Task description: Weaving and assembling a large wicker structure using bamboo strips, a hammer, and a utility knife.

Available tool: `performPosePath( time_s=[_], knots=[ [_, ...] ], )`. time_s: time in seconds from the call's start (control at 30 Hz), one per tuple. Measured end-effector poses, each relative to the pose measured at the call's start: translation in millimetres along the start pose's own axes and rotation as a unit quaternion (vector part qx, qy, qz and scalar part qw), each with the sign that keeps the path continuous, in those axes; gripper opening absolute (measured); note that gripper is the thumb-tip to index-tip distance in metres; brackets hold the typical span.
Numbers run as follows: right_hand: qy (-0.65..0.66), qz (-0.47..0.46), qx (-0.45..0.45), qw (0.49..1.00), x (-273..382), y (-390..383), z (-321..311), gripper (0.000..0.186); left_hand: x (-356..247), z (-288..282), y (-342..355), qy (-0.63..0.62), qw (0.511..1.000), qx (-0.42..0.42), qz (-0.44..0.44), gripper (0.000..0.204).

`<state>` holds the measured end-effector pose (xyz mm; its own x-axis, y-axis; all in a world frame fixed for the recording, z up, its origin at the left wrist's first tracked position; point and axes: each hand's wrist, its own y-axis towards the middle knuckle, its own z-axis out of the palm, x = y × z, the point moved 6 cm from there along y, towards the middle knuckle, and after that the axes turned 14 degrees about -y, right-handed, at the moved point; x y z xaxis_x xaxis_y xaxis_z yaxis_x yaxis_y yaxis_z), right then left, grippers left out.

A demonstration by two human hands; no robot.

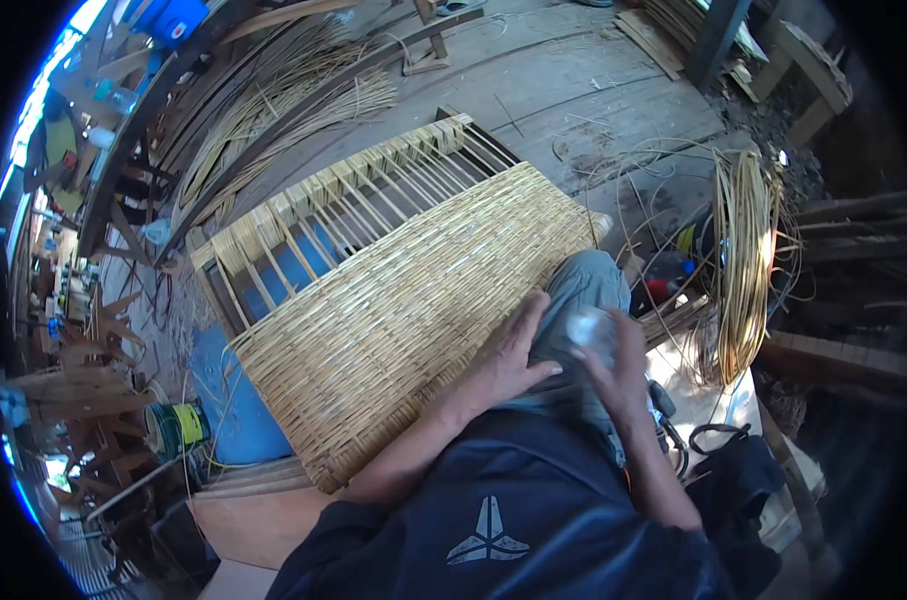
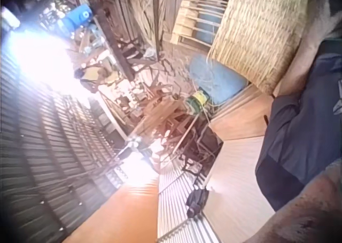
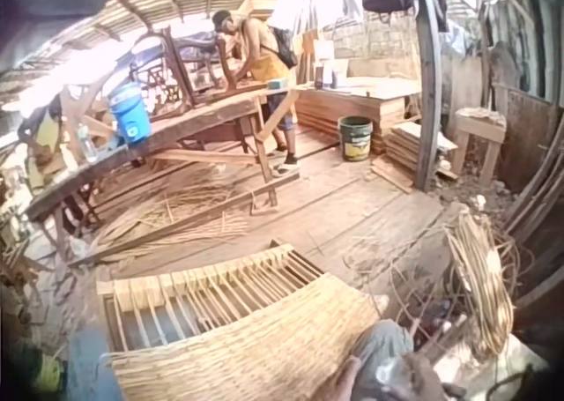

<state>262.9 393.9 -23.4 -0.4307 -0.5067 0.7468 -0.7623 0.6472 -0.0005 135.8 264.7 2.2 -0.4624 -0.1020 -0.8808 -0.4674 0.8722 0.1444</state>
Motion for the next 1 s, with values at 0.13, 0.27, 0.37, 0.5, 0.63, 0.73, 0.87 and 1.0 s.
performPosePath(
  time_s=[0.13, 0.27, 0.37, 0.5, 0.63, 0.73, 0.87, 1.0],
  knots=[
    [-0.055, -0.148, 0.069, 0.985, 72, 38, 49, 0.071, 16, -24, -3, -0.061, 0.990, -0.116, -0.058, 0.074],
    [-0.027, -0.228, 0.118, 0.966, 97, 46, 69, 0.073, 42, -42, -29, -0.108, 0.967, -0.222, -0.063, 0.066],
    [-0.012, -0.191, 0.112, 0.975, 94, 61, 62, 0.074, 45, -47, -34, 0.002, 0.982, -0.190, -0.014, 0.065],
    [-0.016, -0.220, 0.167, 0.961, 106, 69, 72, 0.041, 43, -45, -34, 0.046, 0.986, -0.157, -0.023, 0.061],
    [-0.032, -0.204, 0.205, 0.957, 94, 61, 86, 0.024, 44, -47, -35, 0.090, 0.983, -0.156, -0.046, 0.061],
    [-0.009, -0.147, 0.248, 0.958, 94, 54, 81, 0.014, 55, -51, -38, 0.070, 0.980, -0.169, -0.074, 0.057],
    [0.049, -0.177, 0.157, 0.970, 83, 56, 76, 0.014, 58, -51, -39, 0.059, 0.979, -0.170, -0.098, 0.056],
    [0.004, -0.266, 0.146, 0.953, 86, 47, 74, 0.018, 58, -49, -38, 0.070, 0.979, -0.164, -0.099, 0.058]
  ],
)
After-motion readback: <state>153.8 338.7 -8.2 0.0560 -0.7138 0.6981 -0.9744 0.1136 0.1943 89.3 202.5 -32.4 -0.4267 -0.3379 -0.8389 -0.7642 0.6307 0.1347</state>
